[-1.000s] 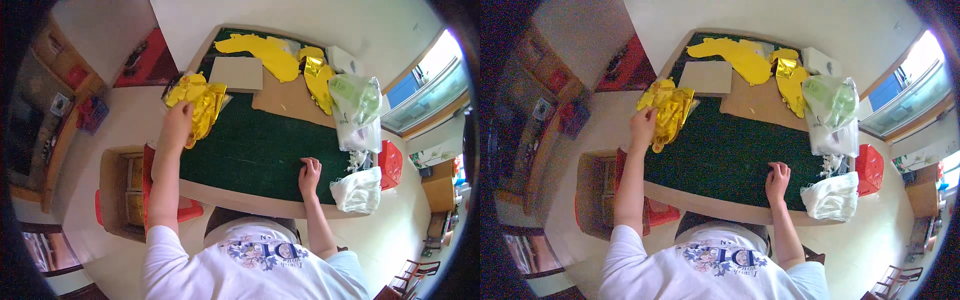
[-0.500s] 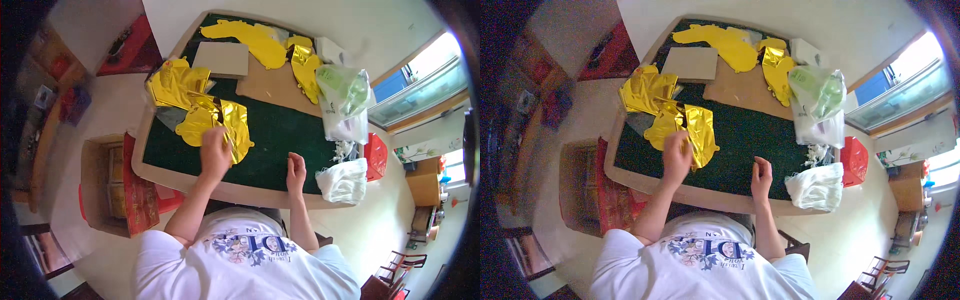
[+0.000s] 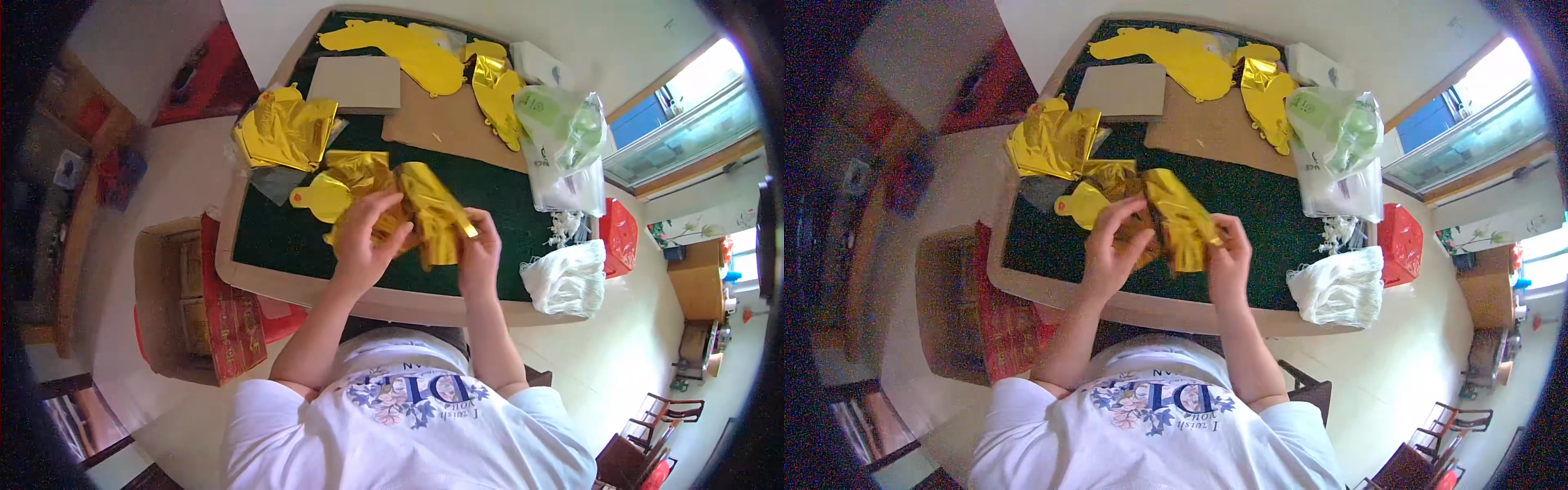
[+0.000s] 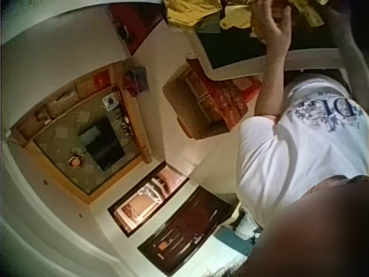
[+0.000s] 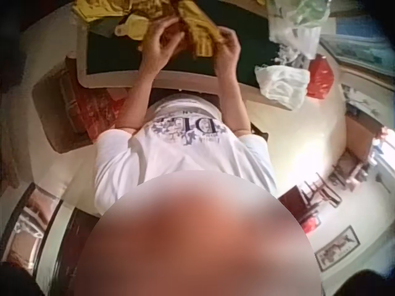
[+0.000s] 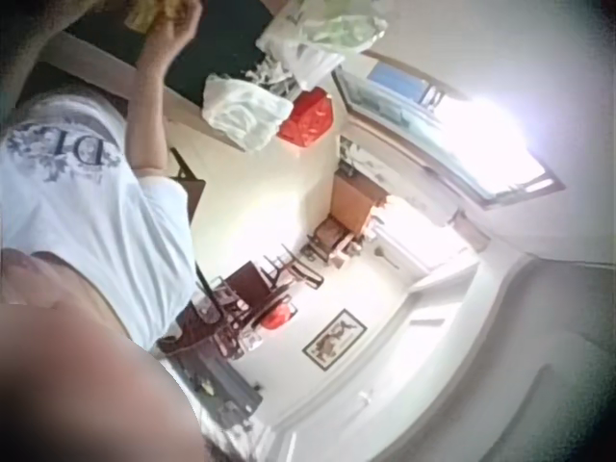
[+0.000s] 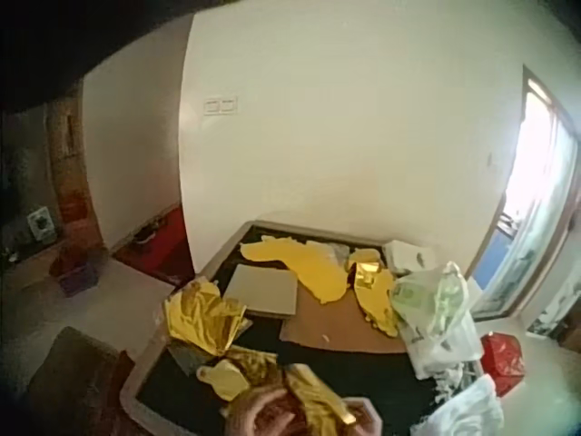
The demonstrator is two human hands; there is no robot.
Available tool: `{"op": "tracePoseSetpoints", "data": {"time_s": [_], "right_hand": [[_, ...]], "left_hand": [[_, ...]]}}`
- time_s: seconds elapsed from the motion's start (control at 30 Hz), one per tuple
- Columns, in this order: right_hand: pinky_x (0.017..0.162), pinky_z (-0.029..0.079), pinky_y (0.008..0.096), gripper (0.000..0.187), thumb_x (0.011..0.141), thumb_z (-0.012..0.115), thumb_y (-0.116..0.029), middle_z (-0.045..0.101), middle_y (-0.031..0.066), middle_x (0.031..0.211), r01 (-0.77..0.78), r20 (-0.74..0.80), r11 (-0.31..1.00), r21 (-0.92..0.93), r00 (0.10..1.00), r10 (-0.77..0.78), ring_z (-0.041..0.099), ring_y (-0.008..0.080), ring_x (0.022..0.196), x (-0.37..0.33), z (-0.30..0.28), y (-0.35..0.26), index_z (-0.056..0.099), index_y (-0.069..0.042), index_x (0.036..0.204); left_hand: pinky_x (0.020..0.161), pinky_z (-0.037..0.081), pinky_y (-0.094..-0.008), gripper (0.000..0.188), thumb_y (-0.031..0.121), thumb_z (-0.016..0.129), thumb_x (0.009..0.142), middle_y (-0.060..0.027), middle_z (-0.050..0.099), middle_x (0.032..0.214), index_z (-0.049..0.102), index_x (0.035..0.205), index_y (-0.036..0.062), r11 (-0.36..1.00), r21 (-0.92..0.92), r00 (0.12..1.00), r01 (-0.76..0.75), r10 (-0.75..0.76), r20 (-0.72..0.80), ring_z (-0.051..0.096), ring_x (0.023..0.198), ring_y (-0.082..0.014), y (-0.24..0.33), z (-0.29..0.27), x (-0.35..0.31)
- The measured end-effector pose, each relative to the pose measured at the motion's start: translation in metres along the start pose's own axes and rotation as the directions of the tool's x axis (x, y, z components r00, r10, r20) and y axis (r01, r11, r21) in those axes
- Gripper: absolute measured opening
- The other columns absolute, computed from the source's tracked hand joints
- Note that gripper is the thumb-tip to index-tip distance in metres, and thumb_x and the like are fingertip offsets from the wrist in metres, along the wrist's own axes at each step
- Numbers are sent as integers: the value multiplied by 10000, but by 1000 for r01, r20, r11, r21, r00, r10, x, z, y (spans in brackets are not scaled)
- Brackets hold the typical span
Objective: The person folds and organizes foil balloons on a table by hand.
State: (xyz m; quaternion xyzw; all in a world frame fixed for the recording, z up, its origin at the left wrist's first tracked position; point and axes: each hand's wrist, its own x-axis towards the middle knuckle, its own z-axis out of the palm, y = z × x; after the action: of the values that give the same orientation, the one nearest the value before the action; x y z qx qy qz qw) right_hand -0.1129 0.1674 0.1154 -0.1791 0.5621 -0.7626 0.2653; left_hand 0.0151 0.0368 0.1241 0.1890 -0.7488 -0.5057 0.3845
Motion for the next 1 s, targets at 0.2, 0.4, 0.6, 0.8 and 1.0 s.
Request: {"op": "tracePoseSetpoints", "data": {"time_s": [0.2,0.4,0.6,0.8,1.0], "right_hand": [[672,475,249,103,905,550,-32,633,70,826,16,-160,800,-600,977,-140,579,102,740,23,-116,69,562,0,1002],[657,464,228,107,876,537,43,616,41,797,46,-160,747,-663,966,-201,565,82,717,13,-134,55,591,8,961],[689,499,229,158,861,539,64,646,57,854,79,-122,704,-706,965,-231,606,103,757,11,-126,50,611,0,987],[724,511,233,177,865,524,76,646,50,883,60,-107,731,-680,978,-180,622,115,849,9,-128,51,615,-1,997],[735,489,246,196,827,545,95,646,58,866,105,-108,780,-617,970,-216,607,115,807,9,-128,49,629,-9,970]], "left_hand": [[1101,239,-548,711,369,759,735,-161,376,1438,470,1343,141,714,688,865,-130,-257,431,295,1372,-321,-49,11,-32],[1116,163,-582,631,397,709,776,-120,348,1472,508,1319,148,711,681,859,-174,-229,458,244,1404,-290,-75,-10,-51],[1078,287,-534,383,211,672,808,-110,491,1352,613,1170,102,733,643,897,-221,-107,429,398,1310,-296,-70,-26,-43],[996,408,-413,373,53,681,739,-81,567,1225,633,1106,94,701,659,889,-272,-79,451,491,1195,-280,-79,-29,-42],[826,463,-389,195,11,675,730,-77,636,936,649,912,78,787,594,978,-167,58,198,590,921,-267,-61,-49,1]]}}
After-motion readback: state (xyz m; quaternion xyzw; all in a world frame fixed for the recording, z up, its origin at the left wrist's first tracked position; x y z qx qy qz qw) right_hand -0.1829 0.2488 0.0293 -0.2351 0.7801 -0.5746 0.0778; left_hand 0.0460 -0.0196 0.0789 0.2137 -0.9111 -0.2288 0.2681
